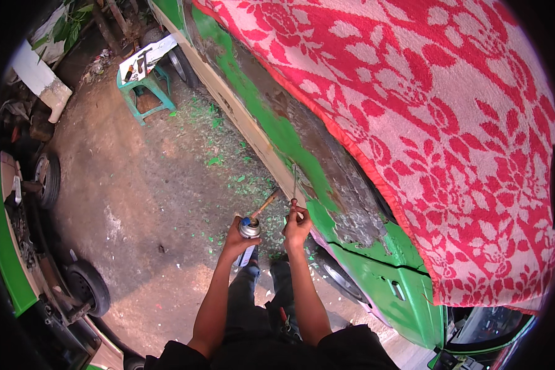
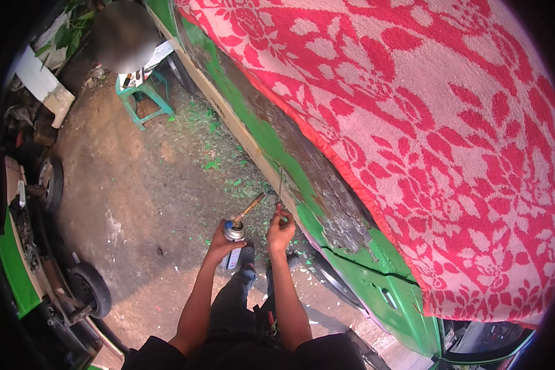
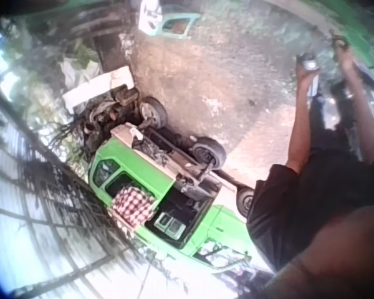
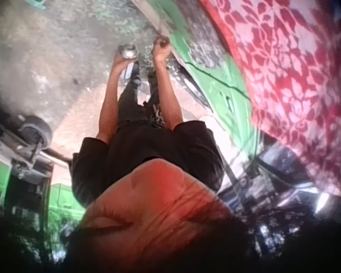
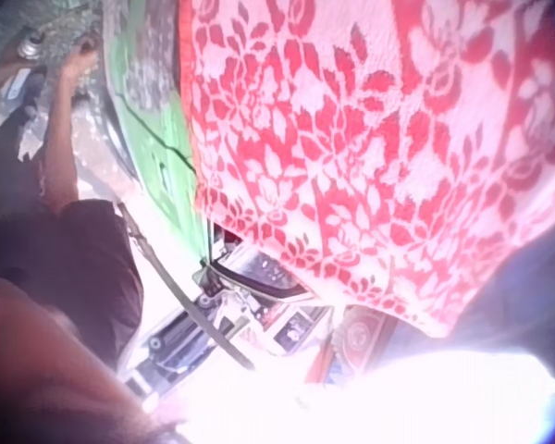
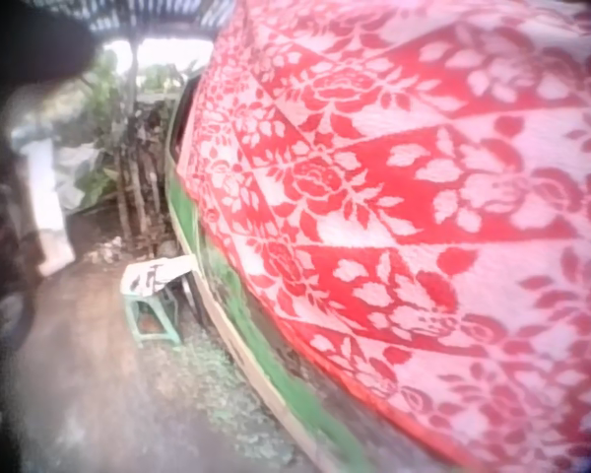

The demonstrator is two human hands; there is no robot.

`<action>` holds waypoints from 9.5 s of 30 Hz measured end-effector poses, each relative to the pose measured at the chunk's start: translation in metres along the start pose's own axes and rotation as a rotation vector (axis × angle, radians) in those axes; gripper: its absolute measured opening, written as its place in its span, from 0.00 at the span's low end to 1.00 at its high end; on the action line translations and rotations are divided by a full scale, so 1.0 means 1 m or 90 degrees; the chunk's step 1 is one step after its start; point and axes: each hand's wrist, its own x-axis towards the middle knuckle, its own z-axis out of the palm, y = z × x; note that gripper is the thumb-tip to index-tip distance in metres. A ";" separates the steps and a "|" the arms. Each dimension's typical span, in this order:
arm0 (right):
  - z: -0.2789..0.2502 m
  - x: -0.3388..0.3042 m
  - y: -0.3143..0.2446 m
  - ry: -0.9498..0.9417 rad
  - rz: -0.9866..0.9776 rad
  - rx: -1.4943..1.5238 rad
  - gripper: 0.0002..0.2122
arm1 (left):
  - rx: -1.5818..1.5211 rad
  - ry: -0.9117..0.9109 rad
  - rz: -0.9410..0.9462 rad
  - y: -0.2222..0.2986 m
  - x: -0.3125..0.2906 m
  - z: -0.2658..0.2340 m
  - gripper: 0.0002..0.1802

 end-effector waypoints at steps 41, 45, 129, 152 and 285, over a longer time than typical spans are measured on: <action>-0.063 0.027 -0.032 -0.023 -0.343 -0.543 0.05 | -0.090 -0.021 0.006 -0.005 0.006 0.019 0.34; -0.062 0.009 -0.038 -0.019 -0.257 -0.521 0.06 | -0.106 -0.032 0.026 -0.013 0.013 0.019 0.35; -0.034 0.016 0.029 -0.050 0.192 0.192 0.06 | -0.003 0.029 0.047 -0.017 0.020 -0.008 0.33; -0.013 0.008 0.025 0.011 0.168 0.156 0.07 | 0.004 0.041 0.026 -0.022 0.028 -0.007 0.33; 0.001 0.010 0.059 0.018 0.157 0.204 0.08 | -0.017 0.082 -0.004 -0.032 -0.016 -0.035 0.33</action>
